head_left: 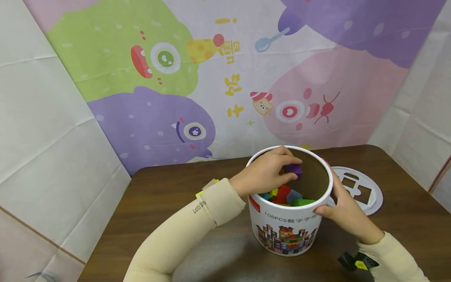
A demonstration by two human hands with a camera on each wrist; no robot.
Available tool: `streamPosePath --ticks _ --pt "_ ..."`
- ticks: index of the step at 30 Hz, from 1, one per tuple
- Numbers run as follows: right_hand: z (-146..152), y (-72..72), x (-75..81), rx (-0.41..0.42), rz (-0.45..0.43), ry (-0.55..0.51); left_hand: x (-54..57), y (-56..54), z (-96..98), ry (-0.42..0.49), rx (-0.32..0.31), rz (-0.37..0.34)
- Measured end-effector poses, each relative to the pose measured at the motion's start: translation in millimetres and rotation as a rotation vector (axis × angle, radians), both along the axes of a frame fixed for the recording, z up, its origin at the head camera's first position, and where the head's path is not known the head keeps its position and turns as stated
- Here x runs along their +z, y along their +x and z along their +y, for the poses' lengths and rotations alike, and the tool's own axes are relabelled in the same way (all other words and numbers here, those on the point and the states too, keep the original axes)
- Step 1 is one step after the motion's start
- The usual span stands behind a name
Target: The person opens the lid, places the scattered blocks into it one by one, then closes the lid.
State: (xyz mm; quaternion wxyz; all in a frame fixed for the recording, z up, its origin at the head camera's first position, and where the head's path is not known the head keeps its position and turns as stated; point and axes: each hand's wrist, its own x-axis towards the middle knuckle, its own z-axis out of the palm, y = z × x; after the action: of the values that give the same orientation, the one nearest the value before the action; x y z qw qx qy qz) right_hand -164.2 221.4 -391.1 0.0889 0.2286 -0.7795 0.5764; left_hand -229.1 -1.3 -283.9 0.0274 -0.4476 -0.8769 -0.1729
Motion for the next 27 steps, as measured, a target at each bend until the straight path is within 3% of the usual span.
streamPosePath --ticks 6,14,27 --pt "1.0 0.4 0.0 -0.003 -0.006 0.011 -0.6 -3.8 12.3 -0.057 -0.027 -0.033" --pt "0.3 -0.2 -0.7 0.007 0.003 0.005 -7.6 -5.2 22.8 -0.203 -0.041 -0.036" --pt "0.6 0.1 -1.8 -0.013 0.001 0.025 -8.2 -3.7 21.3 -0.200 -0.031 -0.054"
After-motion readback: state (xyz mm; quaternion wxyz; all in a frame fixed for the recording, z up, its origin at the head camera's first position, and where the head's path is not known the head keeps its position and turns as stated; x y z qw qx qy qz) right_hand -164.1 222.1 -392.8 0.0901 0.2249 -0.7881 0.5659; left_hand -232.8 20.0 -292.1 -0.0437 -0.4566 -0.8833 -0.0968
